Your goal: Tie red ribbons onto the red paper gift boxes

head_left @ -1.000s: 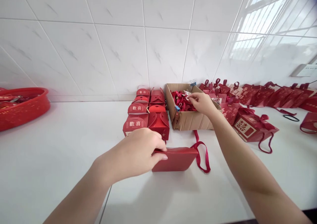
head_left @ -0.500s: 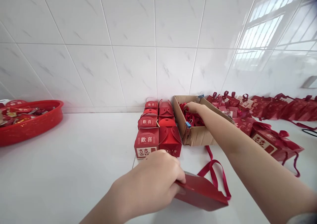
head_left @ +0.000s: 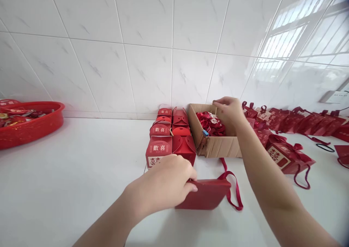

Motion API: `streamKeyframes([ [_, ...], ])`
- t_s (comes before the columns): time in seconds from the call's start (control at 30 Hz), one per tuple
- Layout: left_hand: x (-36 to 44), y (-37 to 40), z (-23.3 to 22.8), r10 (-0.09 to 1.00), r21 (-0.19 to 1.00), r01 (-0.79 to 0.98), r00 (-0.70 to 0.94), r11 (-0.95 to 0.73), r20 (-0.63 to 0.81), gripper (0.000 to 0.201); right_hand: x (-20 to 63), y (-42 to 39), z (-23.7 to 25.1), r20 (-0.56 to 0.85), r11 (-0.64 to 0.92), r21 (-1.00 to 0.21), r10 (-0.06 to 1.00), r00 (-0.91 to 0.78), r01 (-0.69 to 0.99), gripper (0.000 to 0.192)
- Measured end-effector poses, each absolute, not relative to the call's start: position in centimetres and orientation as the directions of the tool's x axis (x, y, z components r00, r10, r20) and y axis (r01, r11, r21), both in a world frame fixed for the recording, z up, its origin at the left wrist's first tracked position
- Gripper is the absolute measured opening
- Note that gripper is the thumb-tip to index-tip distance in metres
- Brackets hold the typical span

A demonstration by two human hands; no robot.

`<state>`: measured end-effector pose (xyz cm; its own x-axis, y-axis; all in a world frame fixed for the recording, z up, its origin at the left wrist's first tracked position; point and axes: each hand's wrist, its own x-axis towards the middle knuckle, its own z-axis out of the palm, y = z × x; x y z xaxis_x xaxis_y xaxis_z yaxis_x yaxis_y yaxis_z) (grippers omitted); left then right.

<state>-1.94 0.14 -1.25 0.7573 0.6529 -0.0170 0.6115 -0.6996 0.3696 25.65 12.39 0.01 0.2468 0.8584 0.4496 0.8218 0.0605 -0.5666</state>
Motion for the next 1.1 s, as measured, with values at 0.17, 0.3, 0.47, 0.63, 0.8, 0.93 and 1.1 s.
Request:
streamKeyframes([
  [0.17,-1.2,0.4,-1.0,0.714,0.234,0.694,0.701,-0.681,-0.002,0.025,23.3,3.0,0.2,0.550,0.546,-0.833,0.799,0.244,0.089,0.016],
  [0.3,-1.5,-0.1,0.8,0.683,0.249,0.636,0.669,-0.731,0.293,0.028,20.1,-0.2,-0.1,0.557,0.561,-0.827,0.826,0.084,-0.029,0.007],
  [0.47,-2.2,-2.3,3.1,0.712,0.443,0.564,0.471,-0.697,0.521,0.013,17.6,-0.8,-0.5,0.532,0.525,-0.847,0.831,-0.162,-0.086,0.009],
  [0.63,-2.2,-3.4,2.8,0.692,0.565,0.401,0.436,-0.721,0.575,0.008,17.2,-1.9,-0.7,0.566,0.549,-0.824,0.799,-0.203,-0.138,0.014],
  [0.8,-2.1,-3.4,2.7,0.678,0.624,0.299,0.487,-0.722,0.551,0.006,16.9,-3.0,-0.8,0.581,0.563,-0.814,0.790,-0.193,-0.143,0.016],
  [0.93,-2.1,-3.7,2.9,0.661,0.609,0.293,0.503,-0.737,0.558,0.005,16.5,-3.6,-0.8,0.568,0.559,-0.823,0.811,-0.141,-0.099,0.012],
  [1.1,-2.0,-3.7,3.0,0.651,0.592,0.294,0.485,-0.751,0.585,0.007,16.4,-3.8,-0.8,0.579,0.576,-0.815,0.803,-0.140,-0.066,0.013],
])
